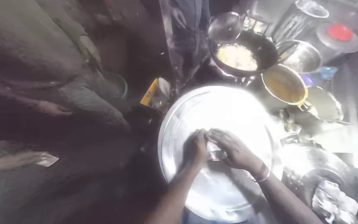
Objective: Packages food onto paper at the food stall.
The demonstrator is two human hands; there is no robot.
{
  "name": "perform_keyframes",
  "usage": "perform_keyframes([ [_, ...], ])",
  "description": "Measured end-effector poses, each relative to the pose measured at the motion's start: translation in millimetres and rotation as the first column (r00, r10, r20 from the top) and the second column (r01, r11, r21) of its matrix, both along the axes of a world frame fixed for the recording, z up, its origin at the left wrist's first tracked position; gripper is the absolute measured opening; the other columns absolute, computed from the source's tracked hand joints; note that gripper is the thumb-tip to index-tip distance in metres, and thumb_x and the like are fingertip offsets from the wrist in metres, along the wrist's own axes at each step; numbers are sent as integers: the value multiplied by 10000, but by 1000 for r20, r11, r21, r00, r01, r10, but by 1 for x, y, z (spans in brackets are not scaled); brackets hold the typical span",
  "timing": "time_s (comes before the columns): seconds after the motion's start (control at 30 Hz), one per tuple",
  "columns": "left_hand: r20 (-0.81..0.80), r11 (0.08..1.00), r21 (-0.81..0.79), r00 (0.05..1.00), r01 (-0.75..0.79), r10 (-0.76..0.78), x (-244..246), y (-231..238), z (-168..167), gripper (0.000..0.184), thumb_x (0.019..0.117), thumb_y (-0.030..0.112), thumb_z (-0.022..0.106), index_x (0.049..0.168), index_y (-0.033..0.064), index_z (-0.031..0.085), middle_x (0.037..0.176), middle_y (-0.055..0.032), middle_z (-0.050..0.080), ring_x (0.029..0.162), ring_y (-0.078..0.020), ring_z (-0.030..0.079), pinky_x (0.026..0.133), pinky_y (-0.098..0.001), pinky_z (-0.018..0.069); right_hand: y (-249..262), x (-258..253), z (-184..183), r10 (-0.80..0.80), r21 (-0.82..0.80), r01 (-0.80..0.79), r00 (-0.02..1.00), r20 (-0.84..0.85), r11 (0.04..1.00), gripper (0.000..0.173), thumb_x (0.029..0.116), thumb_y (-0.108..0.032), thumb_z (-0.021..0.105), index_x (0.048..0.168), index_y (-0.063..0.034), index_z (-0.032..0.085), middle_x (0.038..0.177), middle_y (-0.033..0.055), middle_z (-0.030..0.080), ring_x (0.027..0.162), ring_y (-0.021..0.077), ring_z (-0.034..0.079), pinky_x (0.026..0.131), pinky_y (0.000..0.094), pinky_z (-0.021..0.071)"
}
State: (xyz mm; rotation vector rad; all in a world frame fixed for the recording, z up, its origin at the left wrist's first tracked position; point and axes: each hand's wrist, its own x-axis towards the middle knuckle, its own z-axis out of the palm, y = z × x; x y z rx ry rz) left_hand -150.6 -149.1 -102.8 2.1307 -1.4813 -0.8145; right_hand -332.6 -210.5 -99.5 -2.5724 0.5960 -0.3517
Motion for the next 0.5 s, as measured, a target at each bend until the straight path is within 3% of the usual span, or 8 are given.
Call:
perform_keyframes([
  [0.07, -52, 987, 161, 999, -3, 11, 2, -12, 10, 150, 1010, 160, 537, 1086, 82, 640, 988, -126, 684, 926, -295, 680, 770, -507, 544, 9, -5, -6, 0, -95, -7, 997, -73, 995, 715, 905, -470, 544, 1548, -170, 455, 1567, 41, 492, 1509, 256, 370, 1216, 591, 284],
  [0.13, -75, 960, 269, 996, 72, -54, 6, -27, 14, 183, 1034, 152, 486, 1054, 83, 653, 974, -133, 677, 942, -303, 666, 784, -519, 528, 16, -7, -14, -24, -207, -1, 993, -120, 978, 578, 1019, -427, 507, 1551, -207, 451, 1592, 51, 462, 1519, 267, 356, 1216, 599, 297],
  [0.2, -111, 936, 283, 977, 208, -184, 15, -37, 15, 189, 1021, 113, 485, 1059, 63, 663, 983, -144, 671, 960, -307, 654, 823, -519, 521, 20, -6, -23, -67, -285, 27, 990, -128, 958, 535, 1028, -383, 515, 1538, -229, 471, 1584, 46, 473, 1512, 262, 369, 1215, 593, 300],
  [0.27, -186, 932, 154, 936, 328, -298, 33, -32, 9, 174, 943, 80, 568, 1073, 47, 679, 982, -139, 685, 922, -284, 664, 825, -497, 533, 18, -5, -28, -72, -293, 37, 991, -109, 955, 545, 1012, -381, 518, 1540, -258, 463, 1582, 50, 473, 1510, 267, 369, 1214, 588, 296],
  [0.33, -280, 930, -2, 893, 367, -353, 56, -6, 3, 254, 966, 206, 627, 1174, 76, 693, 1079, -94, 690, 902, -189, 670, 834, -391, 562, 13, -8, -28, -46, -256, 18, 993, -104, 967, 538, 1016, -373, 517, 1543, -281, 457, 1593, 49, 458, 1521, 272, 349, 1225, 582, 284],
  [0.37, -296, 934, -54, 887, 354, -353, 64, 12, -1, 304, 966, 281, 653, 1204, 95, 689, 1116, -75, 678, 900, -153, 659, 824, -346, 560, 12, -9, -27, -39, -243, 12, 994, -105, 970, 521, 1026, -367, 493, 1540, -290, 457, 1599, 43, 450, 1525, 269, 340, 1227, 581, 281],
  [0.43, -278, 948, -135, 907, 288, -315, 65, 46, -14, 433, 866, 362, 782, 1215, 116, 707, 1120, -47, 682, 889, -111, 643, 790, -286, 547, 15, -10, -30, -39, -240, 17, 995, -87, 971, 501, 1037, -331, 463, 1537, -301, 455, 1604, 47, 442, 1526, 279, 336, 1223, 590, 277],
  [0.5, -257, 955, -229, 934, 190, -248, 51, 66, -32, 433, 801, 327, 852, 1157, 105, 747, 1109, -35, 705, 908, -81, 672, 819, -251, 575, 16, -10, -31, -37, -242, 18, 997, -74, 970, 491, 1051, -327, 440, 1543, -315, 447, 1601, 54, 445, 1524, 285, 339, 1220, 590, 281],
])
